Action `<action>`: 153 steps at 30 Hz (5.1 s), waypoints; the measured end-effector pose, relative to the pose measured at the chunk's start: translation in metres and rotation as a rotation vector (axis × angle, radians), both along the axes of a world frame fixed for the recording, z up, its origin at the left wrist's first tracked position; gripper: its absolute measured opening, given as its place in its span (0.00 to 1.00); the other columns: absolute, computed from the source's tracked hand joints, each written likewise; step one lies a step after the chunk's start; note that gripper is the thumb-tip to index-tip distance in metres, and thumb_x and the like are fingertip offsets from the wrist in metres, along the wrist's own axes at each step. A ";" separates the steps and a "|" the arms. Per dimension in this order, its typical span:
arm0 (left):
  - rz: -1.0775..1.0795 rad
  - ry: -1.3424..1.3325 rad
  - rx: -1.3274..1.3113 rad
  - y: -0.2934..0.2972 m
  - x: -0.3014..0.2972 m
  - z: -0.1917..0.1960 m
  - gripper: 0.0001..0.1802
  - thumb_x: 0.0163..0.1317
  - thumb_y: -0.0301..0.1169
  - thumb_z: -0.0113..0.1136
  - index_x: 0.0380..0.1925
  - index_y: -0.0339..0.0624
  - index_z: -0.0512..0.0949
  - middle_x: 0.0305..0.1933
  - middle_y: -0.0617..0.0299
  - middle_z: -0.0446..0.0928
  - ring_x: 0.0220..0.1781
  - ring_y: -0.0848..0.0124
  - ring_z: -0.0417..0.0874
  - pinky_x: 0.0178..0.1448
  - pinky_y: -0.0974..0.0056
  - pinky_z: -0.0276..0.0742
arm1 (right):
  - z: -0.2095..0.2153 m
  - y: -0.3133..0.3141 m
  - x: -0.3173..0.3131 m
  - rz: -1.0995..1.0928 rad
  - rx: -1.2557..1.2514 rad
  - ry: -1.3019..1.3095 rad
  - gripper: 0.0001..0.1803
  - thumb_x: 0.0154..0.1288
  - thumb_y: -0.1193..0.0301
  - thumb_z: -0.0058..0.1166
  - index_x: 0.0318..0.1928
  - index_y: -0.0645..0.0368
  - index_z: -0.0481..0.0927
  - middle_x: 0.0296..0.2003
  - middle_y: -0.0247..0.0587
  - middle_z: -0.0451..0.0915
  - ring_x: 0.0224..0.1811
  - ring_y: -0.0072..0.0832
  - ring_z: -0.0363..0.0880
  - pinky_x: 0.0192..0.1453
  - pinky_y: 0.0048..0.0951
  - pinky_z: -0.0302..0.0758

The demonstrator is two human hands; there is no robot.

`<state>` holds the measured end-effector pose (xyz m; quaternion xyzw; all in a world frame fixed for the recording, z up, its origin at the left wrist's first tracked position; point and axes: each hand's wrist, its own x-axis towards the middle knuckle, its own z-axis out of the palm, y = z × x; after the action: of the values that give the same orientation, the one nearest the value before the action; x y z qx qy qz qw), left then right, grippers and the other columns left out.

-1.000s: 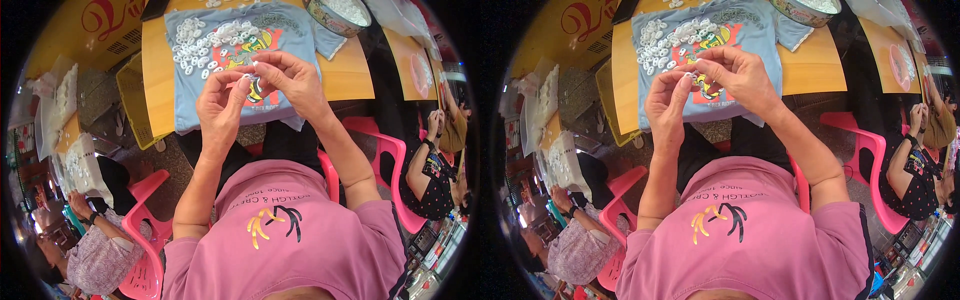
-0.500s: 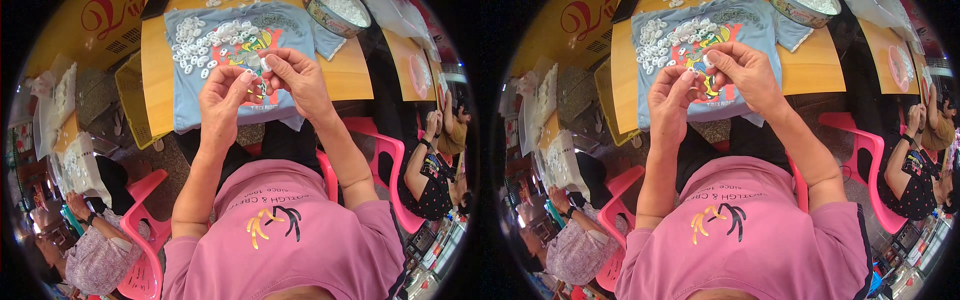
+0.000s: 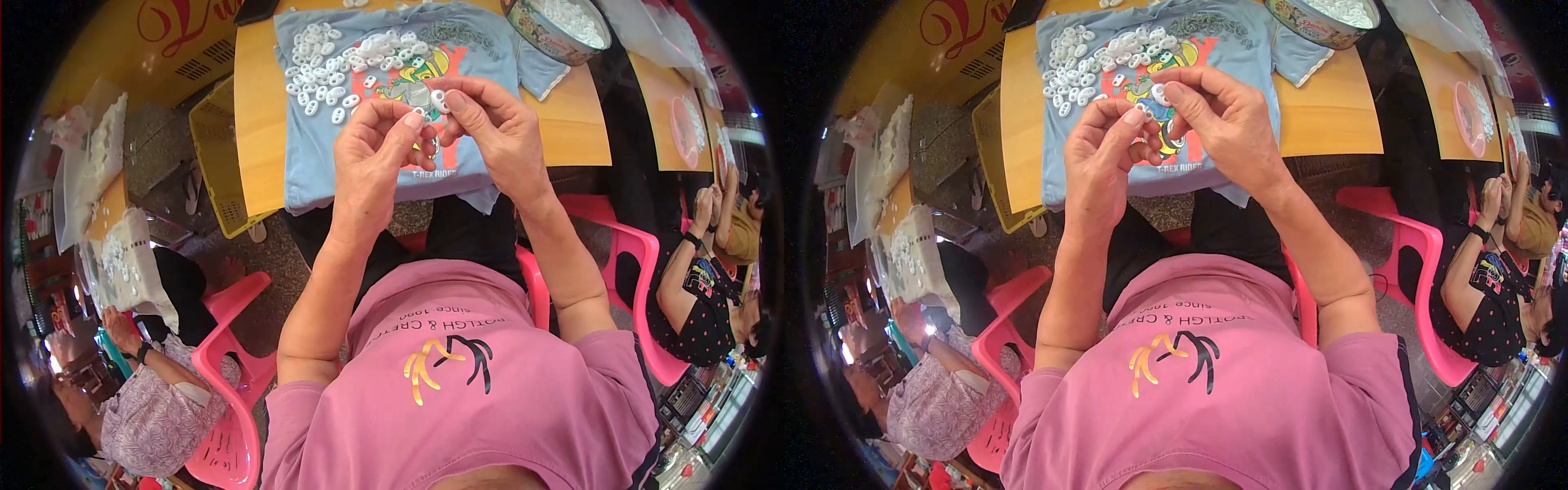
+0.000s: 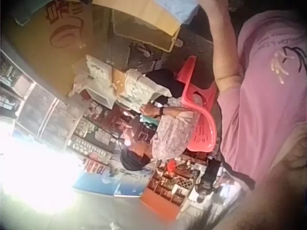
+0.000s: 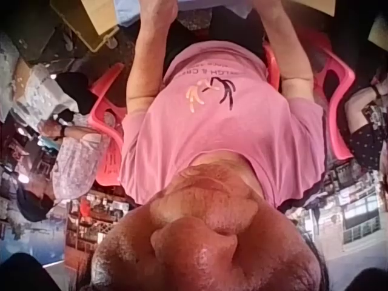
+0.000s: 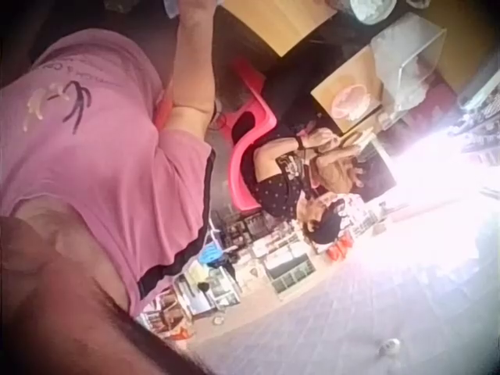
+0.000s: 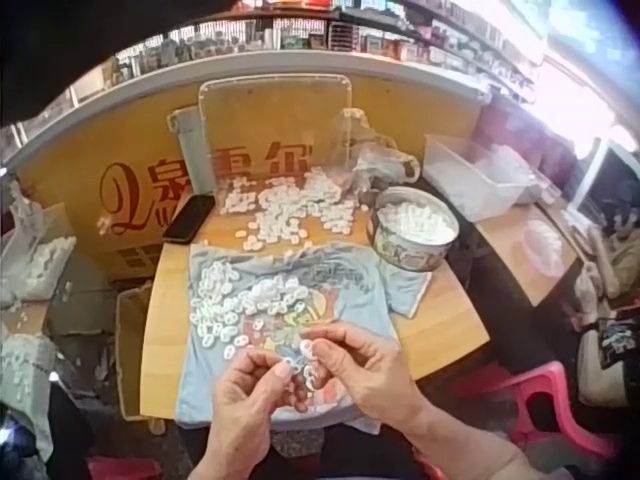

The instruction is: Manually assembling small white plastic components on a blue shirt used as a workbench surface.

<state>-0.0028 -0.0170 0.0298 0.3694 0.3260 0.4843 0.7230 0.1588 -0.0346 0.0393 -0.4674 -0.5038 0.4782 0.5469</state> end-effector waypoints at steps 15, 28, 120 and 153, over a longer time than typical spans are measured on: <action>-0.017 0.069 0.011 0.000 -0.002 0.000 0.08 0.67 0.28 0.58 0.40 0.34 0.73 0.32 0.58 0.79 0.30 0.76 0.79 0.28 0.72 0.78 | -0.001 -0.001 0.000 -0.065 0.176 -0.293 0.12 0.73 0.73 0.53 0.51 0.64 0.81 0.33 0.30 0.77 0.28 0.15 0.74 0.34 0.17 0.73; 0.000 0.107 0.030 -0.001 -0.001 -0.001 0.08 0.67 0.28 0.58 0.39 0.33 0.73 0.32 0.59 0.78 0.29 0.78 0.78 0.28 0.72 0.78 | -0.001 -0.001 -0.002 -0.058 0.137 -0.243 0.12 0.72 0.74 0.53 0.51 0.64 0.81 0.36 0.32 0.76 0.29 0.15 0.74 0.35 0.17 0.73; 0.310 0.613 0.377 0.029 -0.085 -0.028 0.12 0.70 0.27 0.57 0.49 0.33 0.78 0.41 0.61 0.81 0.39 0.78 0.80 0.43 0.73 0.76 | -0.058 0.083 -0.020 -0.046 0.489 -0.891 0.08 0.58 0.73 0.62 0.34 0.63 0.78 0.29 0.41 0.80 0.29 0.33 0.80 0.33 0.36 0.75; -0.042 0.248 0.007 0.003 0.016 -0.046 0.08 0.68 0.31 0.60 0.42 0.37 0.77 0.37 0.60 0.82 0.36 0.75 0.83 0.39 0.71 0.78 | -0.046 0.113 0.070 -0.130 0.138 -1.167 0.10 0.61 0.66 0.57 0.35 0.61 0.83 0.36 0.51 0.82 0.41 0.52 0.81 0.44 0.48 0.77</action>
<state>0.0136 -0.0140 -0.0167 0.4357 0.4035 0.4205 0.6859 0.2283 0.0780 -0.0071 -0.6464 -0.7216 0.0734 0.2366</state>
